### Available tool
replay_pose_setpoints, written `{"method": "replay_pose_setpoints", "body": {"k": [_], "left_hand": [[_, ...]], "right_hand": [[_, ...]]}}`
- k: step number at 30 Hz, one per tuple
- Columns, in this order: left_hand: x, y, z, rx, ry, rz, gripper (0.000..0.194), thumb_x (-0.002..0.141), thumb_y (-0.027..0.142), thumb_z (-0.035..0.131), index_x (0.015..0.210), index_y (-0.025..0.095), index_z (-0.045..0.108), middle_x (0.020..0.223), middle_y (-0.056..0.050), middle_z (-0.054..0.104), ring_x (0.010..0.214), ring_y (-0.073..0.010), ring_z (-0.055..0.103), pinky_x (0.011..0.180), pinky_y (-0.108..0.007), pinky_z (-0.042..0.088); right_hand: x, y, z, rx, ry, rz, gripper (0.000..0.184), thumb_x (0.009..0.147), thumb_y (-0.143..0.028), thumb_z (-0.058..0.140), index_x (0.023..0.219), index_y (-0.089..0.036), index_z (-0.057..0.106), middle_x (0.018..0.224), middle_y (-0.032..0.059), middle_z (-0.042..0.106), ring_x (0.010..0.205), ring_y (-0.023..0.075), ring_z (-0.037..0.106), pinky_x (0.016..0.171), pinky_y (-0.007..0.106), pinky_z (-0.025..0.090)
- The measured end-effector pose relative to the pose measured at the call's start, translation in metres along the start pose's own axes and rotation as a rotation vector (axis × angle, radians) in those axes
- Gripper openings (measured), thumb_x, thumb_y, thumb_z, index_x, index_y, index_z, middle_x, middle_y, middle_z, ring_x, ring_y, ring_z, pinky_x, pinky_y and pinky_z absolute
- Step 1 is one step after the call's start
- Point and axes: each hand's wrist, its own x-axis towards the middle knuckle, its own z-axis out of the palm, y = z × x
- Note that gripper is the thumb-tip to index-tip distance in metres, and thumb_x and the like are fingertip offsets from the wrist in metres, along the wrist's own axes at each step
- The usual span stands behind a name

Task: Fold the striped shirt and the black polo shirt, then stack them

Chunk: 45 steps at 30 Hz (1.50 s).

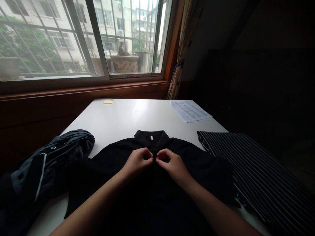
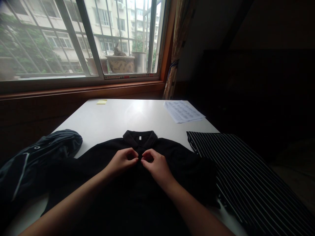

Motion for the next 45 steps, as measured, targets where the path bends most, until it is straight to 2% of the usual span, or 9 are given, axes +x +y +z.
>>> {"method": "replay_pose_setpoints", "body": {"k": [6, 15, 28, 45], "left_hand": [[-0.0001, -0.0004, -0.0006, -0.025, -0.003, -0.015, 0.008, 0.076, 0.023, 0.068, 0.081, 0.017, 0.07, 0.079, -0.002, 0.072, 0.074, -0.0174, 0.065, 0.065, -0.025, 0.046], [0.0002, -0.0003, -0.0006, -0.049, -0.002, -0.014, 0.006, 0.075, 0.02, 0.068, 0.08, 0.016, 0.069, 0.078, -0.002, 0.071, 0.074, -0.0167, 0.065, 0.065, -0.025, 0.046], [-0.0005, -0.0012, 0.0001, -0.052, 0.01, 0.004, 0.005, 0.075, 0.02, 0.067, 0.08, 0.017, 0.069, 0.079, -0.002, 0.072, 0.074, -0.0165, 0.065, 0.066, -0.024, 0.046], [-0.0008, -0.0032, 0.002, -0.044, 0.001, 0.055, 0.006, 0.075, 0.017, 0.066, 0.081, 0.018, 0.069, 0.08, -0.001, 0.072, 0.075, -0.0165, 0.065, 0.067, -0.025, 0.047]], "right_hand": [[0.0001, -0.0017, -0.0026, -0.075, -0.009, -0.033, 0.006, 0.079, -0.023, 0.068, 0.085, -0.022, 0.071, 0.084, 0.0007, 0.073, 0.079, 0.0183, 0.069, 0.073, 0.029, 0.053], [0.0005, -0.0031, -0.0041, -0.113, -0.027, -0.049, 0.005, 0.079, -0.022, 0.068, 0.081, -0.023, 0.073, 0.081, 0.0002, 0.073, 0.078, 0.0184, 0.069, 0.072, 0.028, 0.051], [0.0012, -0.005, -0.0047, -0.098, -0.05, -0.003, 0.009, 0.08, -0.025, 0.069, 0.083, -0.023, 0.077, 0.084, 0.0018, 0.075, 0.082, 0.0205, 0.07, 0.075, 0.029, 0.052], [-0.0023, -0.0074, 0.0024, -0.122, -0.006, 0.02, 0.008, 0.079, -0.022, 0.066, 0.078, -0.021, 0.073, 0.076, 0.0012, 0.071, 0.071, 0.0182, 0.066, 0.065, 0.027, 0.049]]}}
